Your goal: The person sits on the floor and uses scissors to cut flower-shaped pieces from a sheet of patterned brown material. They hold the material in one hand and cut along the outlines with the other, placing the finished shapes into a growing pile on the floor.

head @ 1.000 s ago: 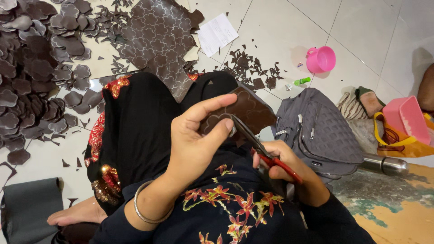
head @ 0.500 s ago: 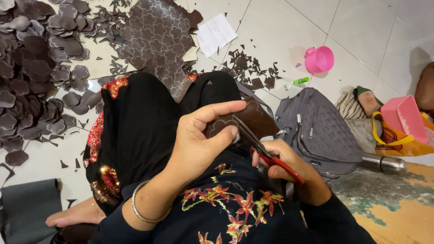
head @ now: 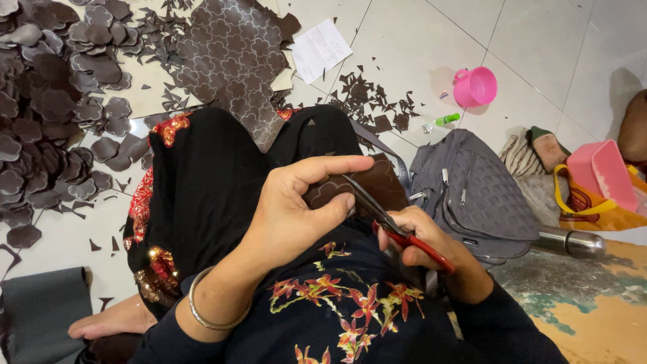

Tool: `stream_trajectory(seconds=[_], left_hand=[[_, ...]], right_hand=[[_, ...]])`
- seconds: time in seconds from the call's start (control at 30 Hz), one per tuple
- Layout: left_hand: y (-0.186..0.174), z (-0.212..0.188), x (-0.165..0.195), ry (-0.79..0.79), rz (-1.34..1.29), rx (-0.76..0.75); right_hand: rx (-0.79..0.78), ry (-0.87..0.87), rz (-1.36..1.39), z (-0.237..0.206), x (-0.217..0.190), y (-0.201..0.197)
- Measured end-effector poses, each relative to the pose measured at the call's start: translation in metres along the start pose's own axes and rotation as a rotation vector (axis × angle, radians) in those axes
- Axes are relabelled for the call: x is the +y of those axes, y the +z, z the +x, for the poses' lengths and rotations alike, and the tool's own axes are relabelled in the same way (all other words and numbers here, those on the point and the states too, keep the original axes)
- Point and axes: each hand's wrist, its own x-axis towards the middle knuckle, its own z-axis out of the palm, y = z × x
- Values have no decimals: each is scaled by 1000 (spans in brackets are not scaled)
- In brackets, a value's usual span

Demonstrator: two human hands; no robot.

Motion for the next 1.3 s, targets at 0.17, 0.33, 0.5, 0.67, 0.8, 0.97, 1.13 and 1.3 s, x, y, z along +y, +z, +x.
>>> stream_trajectory(seconds=[0.17,0.33,0.5,0.67,0.8,0.97,1.13,1.3], left_hand=[[-2,1,2,12,11,-18],[-4,0,2,-14,-60,-52],[-4,2,3,-7,-4,-47],[-5,4,7,9,13,-58],[-10,4,10,-23,38,-96],[-9,4,4,78,38,-17],[17,9,-22,222,-285,271],[17,9,-31,214,-260,306]], right_hand=[[1,-81,-66,1,9,1],[19,-86,-186,-2,16,-1],[25,-77,-192,-2,14,-1],[20,-110,-197,0,14,-2],[11,-68,-154,-4,17,-1],[103,-131,-58,0,29,7],[329,-47,-34,7,41,31],[338,-154,-107,12,41,43]])
